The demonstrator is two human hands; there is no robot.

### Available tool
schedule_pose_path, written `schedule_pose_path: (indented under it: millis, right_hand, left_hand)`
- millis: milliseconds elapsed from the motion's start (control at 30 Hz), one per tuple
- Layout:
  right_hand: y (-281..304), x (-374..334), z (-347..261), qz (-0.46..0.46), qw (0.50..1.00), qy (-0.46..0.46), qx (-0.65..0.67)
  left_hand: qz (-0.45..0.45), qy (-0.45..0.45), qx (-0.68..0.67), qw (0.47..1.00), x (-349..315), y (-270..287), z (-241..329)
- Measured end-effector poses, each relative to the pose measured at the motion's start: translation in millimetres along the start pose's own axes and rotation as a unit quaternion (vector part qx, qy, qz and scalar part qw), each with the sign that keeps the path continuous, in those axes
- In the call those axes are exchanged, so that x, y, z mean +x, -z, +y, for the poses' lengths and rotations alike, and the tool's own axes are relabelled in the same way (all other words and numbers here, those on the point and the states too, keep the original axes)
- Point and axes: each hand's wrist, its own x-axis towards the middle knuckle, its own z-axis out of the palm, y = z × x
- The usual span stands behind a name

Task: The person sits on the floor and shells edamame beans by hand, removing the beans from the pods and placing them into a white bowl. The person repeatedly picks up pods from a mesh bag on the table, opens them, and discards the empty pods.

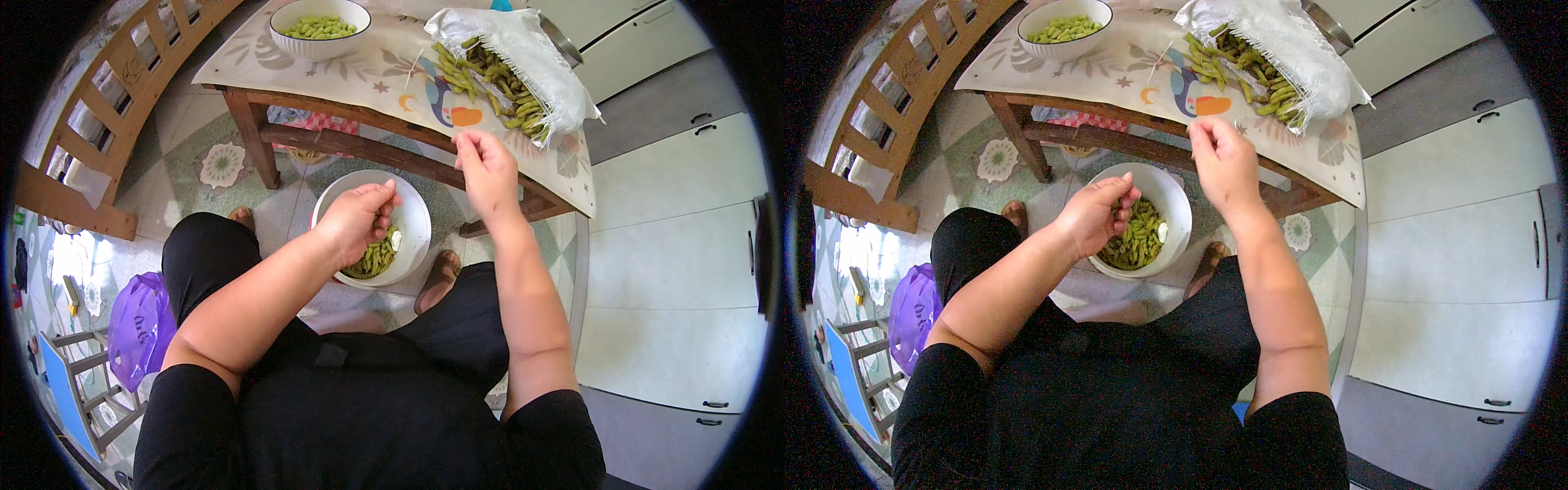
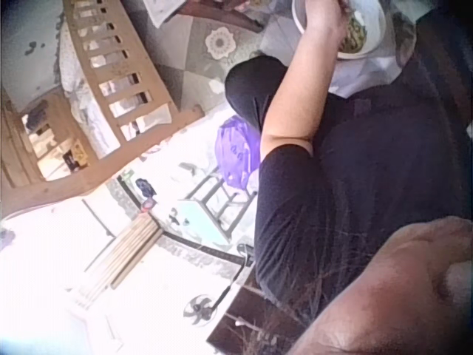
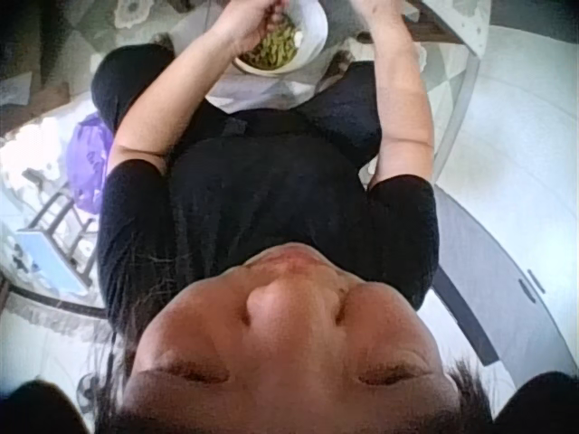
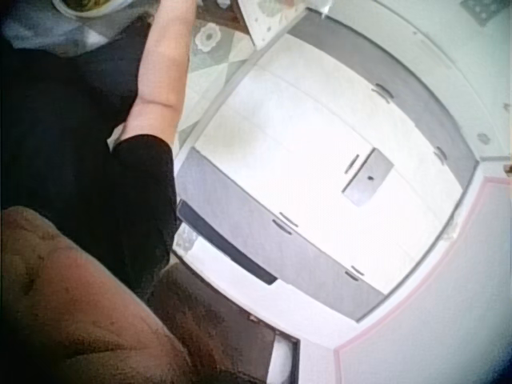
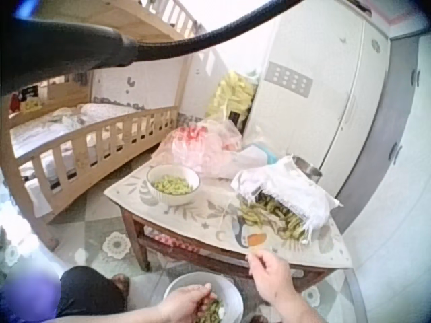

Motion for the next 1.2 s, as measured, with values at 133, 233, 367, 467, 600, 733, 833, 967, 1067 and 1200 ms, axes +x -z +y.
schedule_pose_path:
  millis: [133,233,367,467,600,733,833,967,1067,1200]
  right_hand:
    - [7.8,57.6,5.5,0.050,0.945,0.137,-0.293]
    - [2.9,88.0,17.2,0.075,0.897,0.121,-0.418]
    - [6.6,101.7,21.6,0.029,0.854,0.116,-0.507]
    - [5.6,90.5,6.0,0.068,0.891,0.102,-0.437]
    - [6.2,45.1,-7.0,0.037,0.980,0.068,-0.181]
    - [-4.3,-19.2,-25.1,-0.080,0.949,0.158,-0.260]
    - [-18.2,-37.6,-18.0,-0.155,0.921,0.208,-0.291]
    - [-21.3,-47.6,-12.4,-0.227,0.900,0.198,-0.315]
    - [-16.9,-52.1,-5.0,-0.274,0.917,0.138,-0.256]
    - [-9.6,-51.8,5.0,-0.297,0.942,0.106,-0.113]
  left_hand:
    - [-0.005,0.017,0.016,1.000,-3.1,-4.1,3.7]
    - [-0.007,0.017,0.025,1.000,0.3,-4.8,6.1]
    - [-0.024,-0.017,0.047,0.998,2.7,-4.5,10.6]
    - [-0.025,-0.057,0.090,0.994,0.4,-0.8,16.4]
    - [0.018,-0.238,0.208,0.948,7.2,0.0,13.3]
    - [0.111,-0.405,0.565,0.710,-18.9,-17.2,32.1]
    - [0.071,-0.472,0.706,0.523,-4.9,-3.5,18.6]
    - [0.011,-0.372,0.788,0.491,0.0,5.7,6.9]
    - [-0.014,-0.361,0.777,0.515,-2.3,3.3,4.9]
    - [-0.096,-0.350,0.671,0.646,2.3,7.5,5.5]
